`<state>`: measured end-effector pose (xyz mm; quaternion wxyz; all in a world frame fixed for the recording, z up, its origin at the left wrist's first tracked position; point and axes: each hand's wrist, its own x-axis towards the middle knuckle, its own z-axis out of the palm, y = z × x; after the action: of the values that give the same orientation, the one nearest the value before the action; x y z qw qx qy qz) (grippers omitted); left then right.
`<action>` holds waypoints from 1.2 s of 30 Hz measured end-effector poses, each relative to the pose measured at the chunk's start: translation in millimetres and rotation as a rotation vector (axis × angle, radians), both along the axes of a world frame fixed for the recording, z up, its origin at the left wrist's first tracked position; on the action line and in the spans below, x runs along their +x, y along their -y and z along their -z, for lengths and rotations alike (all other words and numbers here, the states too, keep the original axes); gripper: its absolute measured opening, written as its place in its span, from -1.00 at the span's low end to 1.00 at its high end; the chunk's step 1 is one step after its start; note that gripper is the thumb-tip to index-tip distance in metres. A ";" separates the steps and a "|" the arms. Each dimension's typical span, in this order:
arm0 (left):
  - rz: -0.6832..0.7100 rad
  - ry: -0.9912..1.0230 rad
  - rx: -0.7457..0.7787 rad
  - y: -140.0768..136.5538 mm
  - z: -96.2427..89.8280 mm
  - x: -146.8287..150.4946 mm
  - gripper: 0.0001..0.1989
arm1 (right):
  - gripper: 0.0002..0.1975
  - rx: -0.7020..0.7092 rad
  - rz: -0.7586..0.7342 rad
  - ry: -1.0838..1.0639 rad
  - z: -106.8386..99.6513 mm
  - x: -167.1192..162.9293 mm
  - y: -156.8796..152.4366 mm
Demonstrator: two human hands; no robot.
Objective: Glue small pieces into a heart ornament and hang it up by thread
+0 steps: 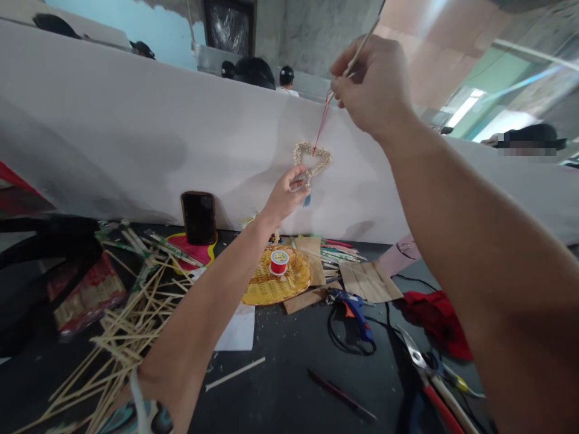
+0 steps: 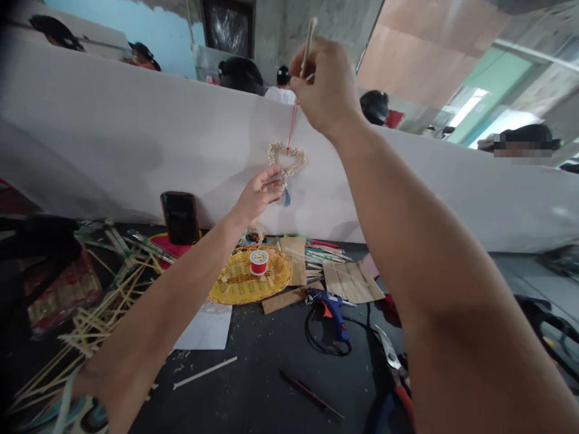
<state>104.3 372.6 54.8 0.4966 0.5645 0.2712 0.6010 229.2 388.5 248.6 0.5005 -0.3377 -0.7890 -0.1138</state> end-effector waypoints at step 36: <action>-0.009 -0.024 0.128 1.8 -30.0 -4.7 -0.46 | -0.83 0.040 -0.110 -0.162 -7.9 6.9 -12.5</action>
<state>99.6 370.8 84.7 0.4533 0.6010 0.2408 0.6126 236.1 401.0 256.6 0.5747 -0.2920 -0.7609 -0.0742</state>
